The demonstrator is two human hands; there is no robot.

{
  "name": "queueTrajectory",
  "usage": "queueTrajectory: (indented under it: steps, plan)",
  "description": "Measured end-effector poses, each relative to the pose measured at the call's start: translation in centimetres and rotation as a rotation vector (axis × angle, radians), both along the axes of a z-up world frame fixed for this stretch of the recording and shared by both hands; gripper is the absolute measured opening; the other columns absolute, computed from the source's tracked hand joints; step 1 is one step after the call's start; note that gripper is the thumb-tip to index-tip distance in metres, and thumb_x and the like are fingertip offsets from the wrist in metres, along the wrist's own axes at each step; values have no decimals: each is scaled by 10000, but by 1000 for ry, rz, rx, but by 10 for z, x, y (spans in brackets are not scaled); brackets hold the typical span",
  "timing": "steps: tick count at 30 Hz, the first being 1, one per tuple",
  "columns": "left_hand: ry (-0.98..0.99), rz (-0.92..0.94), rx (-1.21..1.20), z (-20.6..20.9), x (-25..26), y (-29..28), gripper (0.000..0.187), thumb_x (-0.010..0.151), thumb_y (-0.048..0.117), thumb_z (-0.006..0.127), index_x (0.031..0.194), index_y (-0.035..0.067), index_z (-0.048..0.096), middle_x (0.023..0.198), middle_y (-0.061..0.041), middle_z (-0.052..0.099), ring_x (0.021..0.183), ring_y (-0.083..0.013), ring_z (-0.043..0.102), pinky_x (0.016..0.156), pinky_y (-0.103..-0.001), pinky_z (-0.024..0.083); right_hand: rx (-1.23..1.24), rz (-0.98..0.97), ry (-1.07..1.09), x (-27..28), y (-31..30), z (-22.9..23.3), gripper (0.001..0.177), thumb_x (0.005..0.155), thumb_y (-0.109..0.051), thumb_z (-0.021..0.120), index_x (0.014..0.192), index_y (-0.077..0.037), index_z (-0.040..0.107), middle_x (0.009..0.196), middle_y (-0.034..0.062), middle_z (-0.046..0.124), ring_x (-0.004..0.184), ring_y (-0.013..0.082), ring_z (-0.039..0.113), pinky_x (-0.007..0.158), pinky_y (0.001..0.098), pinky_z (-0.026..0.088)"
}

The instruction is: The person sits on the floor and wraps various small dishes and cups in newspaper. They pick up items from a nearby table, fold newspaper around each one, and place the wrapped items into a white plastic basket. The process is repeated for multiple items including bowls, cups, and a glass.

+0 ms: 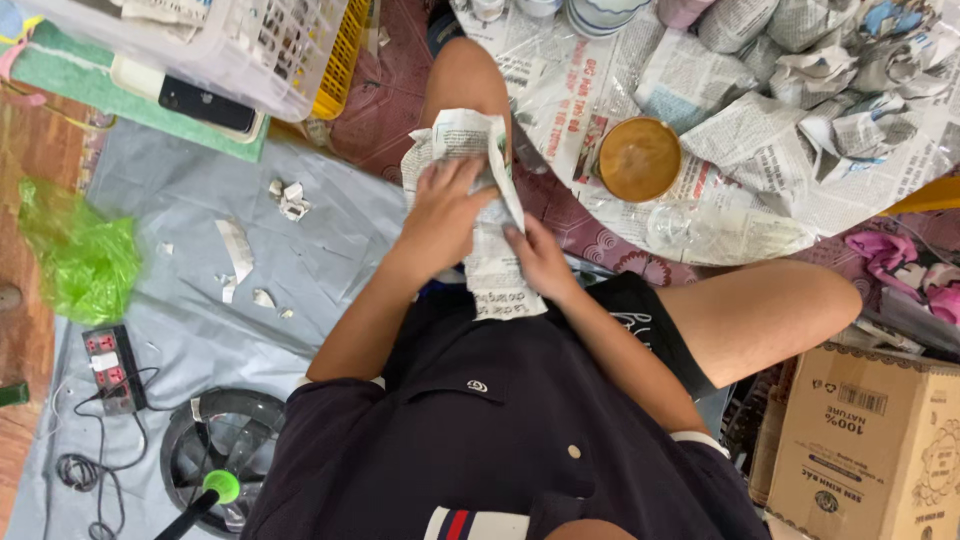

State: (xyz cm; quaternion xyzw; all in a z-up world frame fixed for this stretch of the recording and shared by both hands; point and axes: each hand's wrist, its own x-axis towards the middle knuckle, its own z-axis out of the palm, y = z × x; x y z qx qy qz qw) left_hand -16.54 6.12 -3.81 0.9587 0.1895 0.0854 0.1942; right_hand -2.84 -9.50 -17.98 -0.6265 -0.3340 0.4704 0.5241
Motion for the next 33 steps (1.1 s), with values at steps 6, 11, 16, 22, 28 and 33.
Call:
queueTrajectory:
  steps: [6,11,16,22,28,33]
  plan:
    - [-110,-83,-122,-22,-16,-61,699,763,-11,645,1452,76,566,1544,-258,374,1428,-462,307,1101,-681,259,88,-257,288,24,13,-17,298,1045,-168,503,1255,-21,657,1067,15,714,935,86,621,838,235,503]
    - [-203,-216,-459,-40,-29,-54,632,801,-97,526,1398,95,607,1605,-159,421,1500,-349,399,1241,-509,356,114,-231,112,25,13,-31,305,1087,-189,524,1249,11,688,1021,37,698,898,91,600,798,259,494]
    - [-205,-12,-160,-41,-25,-8,357,961,13,646,1288,156,676,1514,-13,548,1397,-220,501,1181,-371,449,94,-161,-51,14,10,-28,303,1062,-201,560,1235,16,680,983,12,699,887,67,589,784,249,504]
    - [-135,30,74,-33,3,2,415,932,314,715,1314,162,657,1550,-161,420,1507,-414,284,1157,-659,259,-76,-81,-173,11,9,0,297,1082,-244,568,1137,15,702,810,59,684,737,87,565,670,283,492]
    - [-118,43,57,-38,5,-1,623,970,389,687,1540,209,510,1678,-149,267,1538,-404,234,1185,-690,178,52,-231,-311,17,5,9,301,1079,-245,554,977,26,638,749,20,527,721,86,476,629,296,434]
    - [-105,83,15,-41,4,0,706,955,380,708,1586,166,475,1700,-165,239,1576,-355,222,1223,-677,136,-31,-295,-264,18,6,-5,369,1106,-273,538,877,9,604,689,18,503,684,89,448,607,318,422]
